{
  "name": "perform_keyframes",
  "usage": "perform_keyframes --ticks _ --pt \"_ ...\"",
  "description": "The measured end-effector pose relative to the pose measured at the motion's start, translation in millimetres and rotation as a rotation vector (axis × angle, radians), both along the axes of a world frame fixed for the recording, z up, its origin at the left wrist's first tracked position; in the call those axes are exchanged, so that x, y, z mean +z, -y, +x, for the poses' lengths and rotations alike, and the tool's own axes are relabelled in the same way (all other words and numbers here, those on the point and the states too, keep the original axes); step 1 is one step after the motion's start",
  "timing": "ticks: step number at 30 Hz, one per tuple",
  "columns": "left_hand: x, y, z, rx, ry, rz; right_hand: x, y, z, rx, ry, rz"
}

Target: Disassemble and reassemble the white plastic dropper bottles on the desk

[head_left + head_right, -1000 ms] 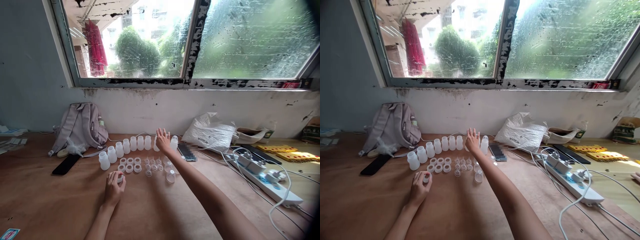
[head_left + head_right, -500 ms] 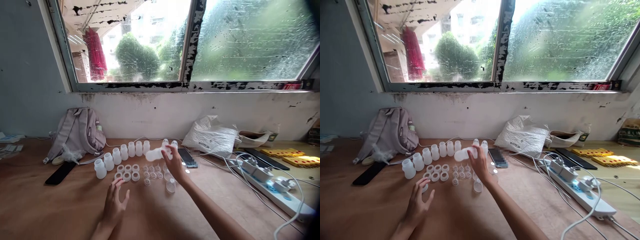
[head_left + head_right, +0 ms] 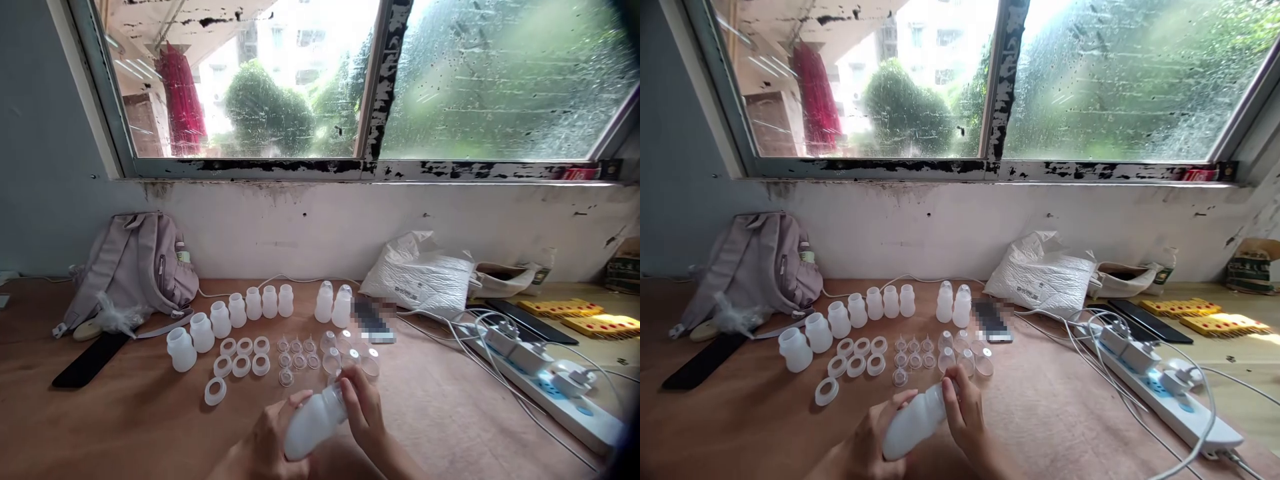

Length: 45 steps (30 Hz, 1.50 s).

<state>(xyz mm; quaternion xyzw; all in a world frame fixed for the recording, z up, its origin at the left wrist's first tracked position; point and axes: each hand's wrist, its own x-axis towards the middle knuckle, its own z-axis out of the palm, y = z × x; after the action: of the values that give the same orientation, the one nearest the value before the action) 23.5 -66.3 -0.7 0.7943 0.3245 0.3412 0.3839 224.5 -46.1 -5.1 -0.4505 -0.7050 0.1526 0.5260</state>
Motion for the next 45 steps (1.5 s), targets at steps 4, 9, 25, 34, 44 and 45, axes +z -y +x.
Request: perform_keyframes --ticks 4,9,25,34,44,45 --pt "7.6 0 0 -0.104 0.091 -0.32 5.9 4 6 0.029 0.114 0.139" --pt "-8.2 0 10 -0.203 0.404 -0.834 15.8 4 9 0.037 0.135 0.176" --pt "-4.5 -6 -2 -0.099 0.942 -1.143 44.4 -30 53 -0.172 -0.113 -0.302" --pt "-6.4 -3 -2 -0.099 0.874 -1.093 53.9 -27 76 0.046 0.369 -0.502" --pt "-2.7 -3 -3 -0.141 0.792 -1.067 40.3 -28 63 0.032 0.508 -0.655" --pt "-2.6 -2 -3 -0.151 0.765 -1.063 40.3 -28 64 0.034 0.503 -0.636"
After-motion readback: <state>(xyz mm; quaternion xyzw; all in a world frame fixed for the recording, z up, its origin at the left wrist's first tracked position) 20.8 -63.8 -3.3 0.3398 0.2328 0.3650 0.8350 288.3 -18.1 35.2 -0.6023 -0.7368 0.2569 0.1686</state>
